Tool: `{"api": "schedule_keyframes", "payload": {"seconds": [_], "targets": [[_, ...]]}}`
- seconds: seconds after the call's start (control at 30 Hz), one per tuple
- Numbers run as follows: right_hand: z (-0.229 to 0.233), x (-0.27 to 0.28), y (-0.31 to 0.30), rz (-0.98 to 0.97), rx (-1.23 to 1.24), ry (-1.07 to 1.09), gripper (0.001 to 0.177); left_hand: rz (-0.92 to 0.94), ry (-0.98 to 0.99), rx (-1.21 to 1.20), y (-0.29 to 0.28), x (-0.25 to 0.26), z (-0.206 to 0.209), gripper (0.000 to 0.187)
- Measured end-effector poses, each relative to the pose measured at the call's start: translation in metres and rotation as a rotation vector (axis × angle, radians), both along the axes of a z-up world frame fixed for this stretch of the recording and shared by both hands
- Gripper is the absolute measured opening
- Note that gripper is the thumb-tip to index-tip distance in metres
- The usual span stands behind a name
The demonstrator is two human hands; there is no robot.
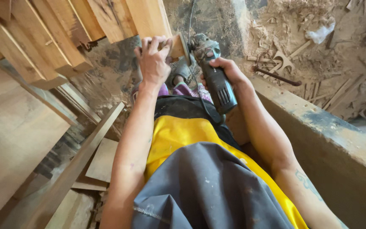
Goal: The person uses a hand-held angle grinder with a sanding disc to sand the edges and surfaces of small pyramid-shaped wooden blocks.
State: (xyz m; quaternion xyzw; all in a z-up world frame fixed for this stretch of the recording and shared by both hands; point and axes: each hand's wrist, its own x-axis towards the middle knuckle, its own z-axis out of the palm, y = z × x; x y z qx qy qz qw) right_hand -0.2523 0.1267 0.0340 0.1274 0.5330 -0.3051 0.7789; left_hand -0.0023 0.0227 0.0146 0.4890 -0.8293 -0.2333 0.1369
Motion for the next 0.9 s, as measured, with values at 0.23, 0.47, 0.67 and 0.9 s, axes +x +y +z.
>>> {"api": "schedule_keyframes", "payload": {"seconds": [0.23, 0.47, 0.67, 0.9], "targets": [[-0.005, 0.003, 0.002, 0.036, -0.052, -0.025, 0.053, -0.011, -0.019, -0.025, 0.002, 0.004, -0.007, 0.046], [-0.010, 0.002, 0.036, -0.009, 0.074, -0.045, 0.051, 0.011, 0.026, 0.047, 0.002, 0.005, -0.002, 0.048], [-0.012, 0.003, 0.053, -0.031, 0.018, 0.014, 0.050, 0.122, -0.073, 0.074, 0.007, 0.001, -0.005, 0.062], [-0.016, -0.003, 0.063, -0.113, -0.036, 0.095, 0.050, 0.181, -0.150, -0.086, 0.017, 0.012, -0.014, 0.072]]}}
